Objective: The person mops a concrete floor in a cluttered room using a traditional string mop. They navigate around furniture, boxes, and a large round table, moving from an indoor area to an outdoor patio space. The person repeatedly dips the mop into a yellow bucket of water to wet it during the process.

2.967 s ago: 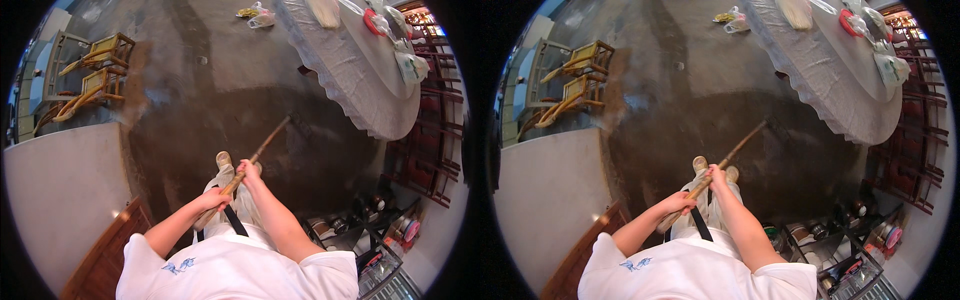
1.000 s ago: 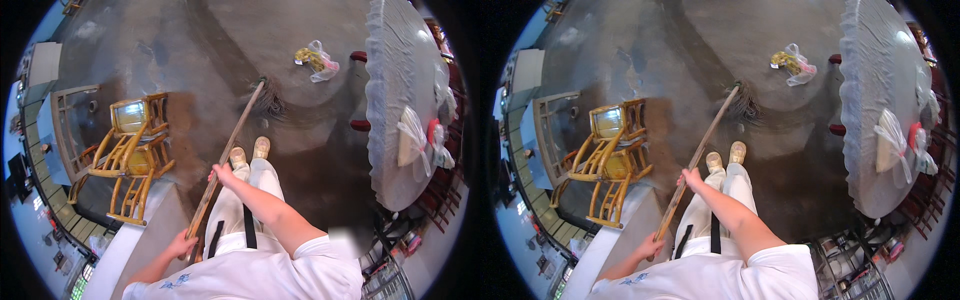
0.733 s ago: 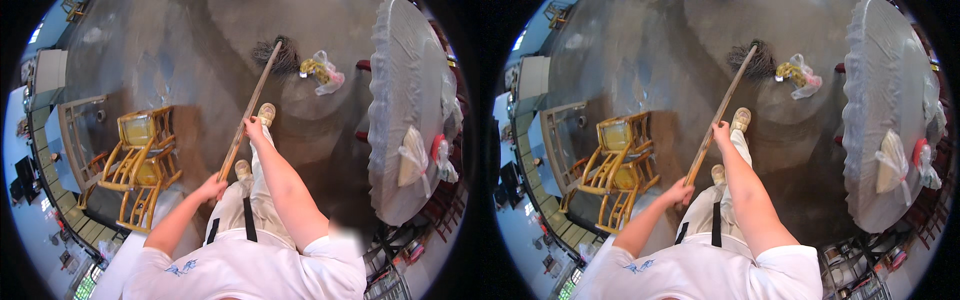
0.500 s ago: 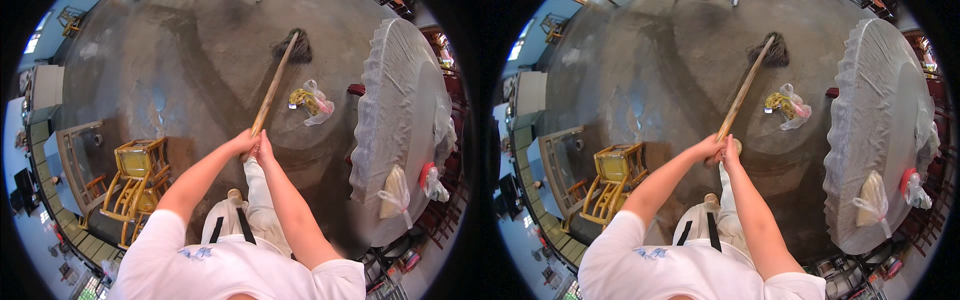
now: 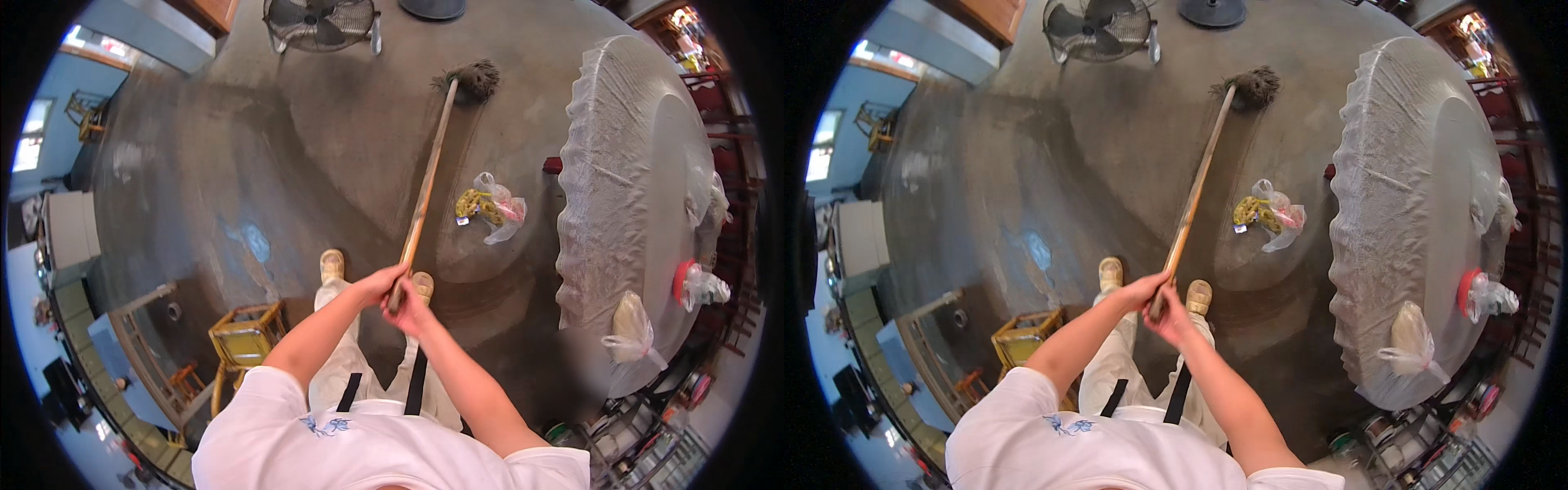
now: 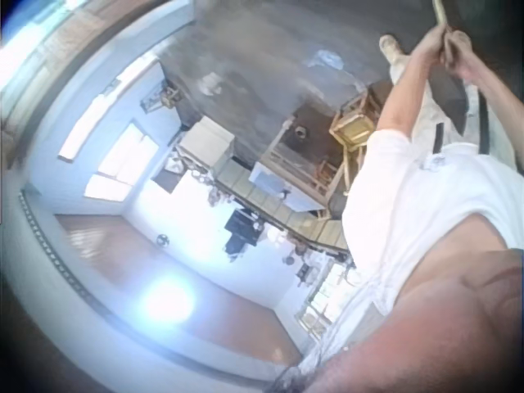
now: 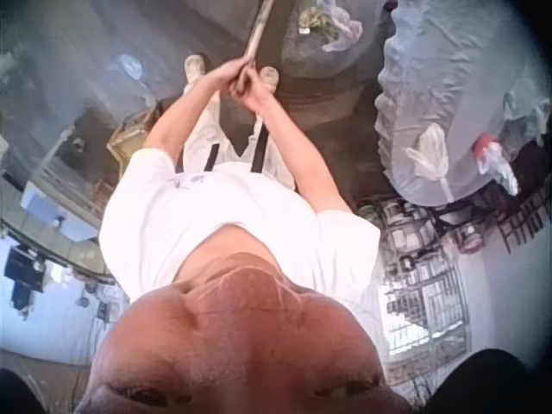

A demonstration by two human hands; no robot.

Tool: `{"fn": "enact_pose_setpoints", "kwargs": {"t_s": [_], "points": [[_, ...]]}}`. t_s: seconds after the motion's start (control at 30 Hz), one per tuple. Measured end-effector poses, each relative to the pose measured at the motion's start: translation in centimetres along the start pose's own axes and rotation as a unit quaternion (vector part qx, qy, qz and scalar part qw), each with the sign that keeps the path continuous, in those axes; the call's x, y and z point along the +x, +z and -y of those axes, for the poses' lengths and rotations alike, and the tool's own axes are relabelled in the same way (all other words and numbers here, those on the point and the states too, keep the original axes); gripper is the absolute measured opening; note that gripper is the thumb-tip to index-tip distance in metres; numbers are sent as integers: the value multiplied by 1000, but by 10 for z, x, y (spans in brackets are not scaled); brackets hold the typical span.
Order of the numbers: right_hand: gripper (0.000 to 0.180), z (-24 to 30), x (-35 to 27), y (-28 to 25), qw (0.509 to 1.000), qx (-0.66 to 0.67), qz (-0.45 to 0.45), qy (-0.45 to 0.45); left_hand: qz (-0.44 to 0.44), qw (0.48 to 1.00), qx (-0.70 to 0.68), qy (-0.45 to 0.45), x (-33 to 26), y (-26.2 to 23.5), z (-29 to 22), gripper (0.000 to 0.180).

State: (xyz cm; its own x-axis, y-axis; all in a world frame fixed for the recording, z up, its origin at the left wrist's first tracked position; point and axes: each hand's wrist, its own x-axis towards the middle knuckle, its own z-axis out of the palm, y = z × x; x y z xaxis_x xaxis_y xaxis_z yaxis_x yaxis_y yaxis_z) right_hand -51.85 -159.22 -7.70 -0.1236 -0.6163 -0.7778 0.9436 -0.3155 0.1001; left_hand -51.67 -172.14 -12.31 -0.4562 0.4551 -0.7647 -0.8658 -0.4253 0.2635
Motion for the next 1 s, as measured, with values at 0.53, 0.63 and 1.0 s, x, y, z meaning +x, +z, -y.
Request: {"fn": "enact_pose_setpoints", "kwargs": {"t_s": [0.53, 0.63, 1.0], "points": [[22, -43, 35, 266, 989, 107, -82, -52, -28, 986, 159, -46, -128, -48, -191, 20], [25, -3, 42, 271, 986, 137, -69, -67, -29, 979, 197, -39, -106, -35, -229, 19], [25, 203, 99, 301, 968, 216, 14, -125, -74, 897, 434, -29, 45, -4, -411, 25]]}}
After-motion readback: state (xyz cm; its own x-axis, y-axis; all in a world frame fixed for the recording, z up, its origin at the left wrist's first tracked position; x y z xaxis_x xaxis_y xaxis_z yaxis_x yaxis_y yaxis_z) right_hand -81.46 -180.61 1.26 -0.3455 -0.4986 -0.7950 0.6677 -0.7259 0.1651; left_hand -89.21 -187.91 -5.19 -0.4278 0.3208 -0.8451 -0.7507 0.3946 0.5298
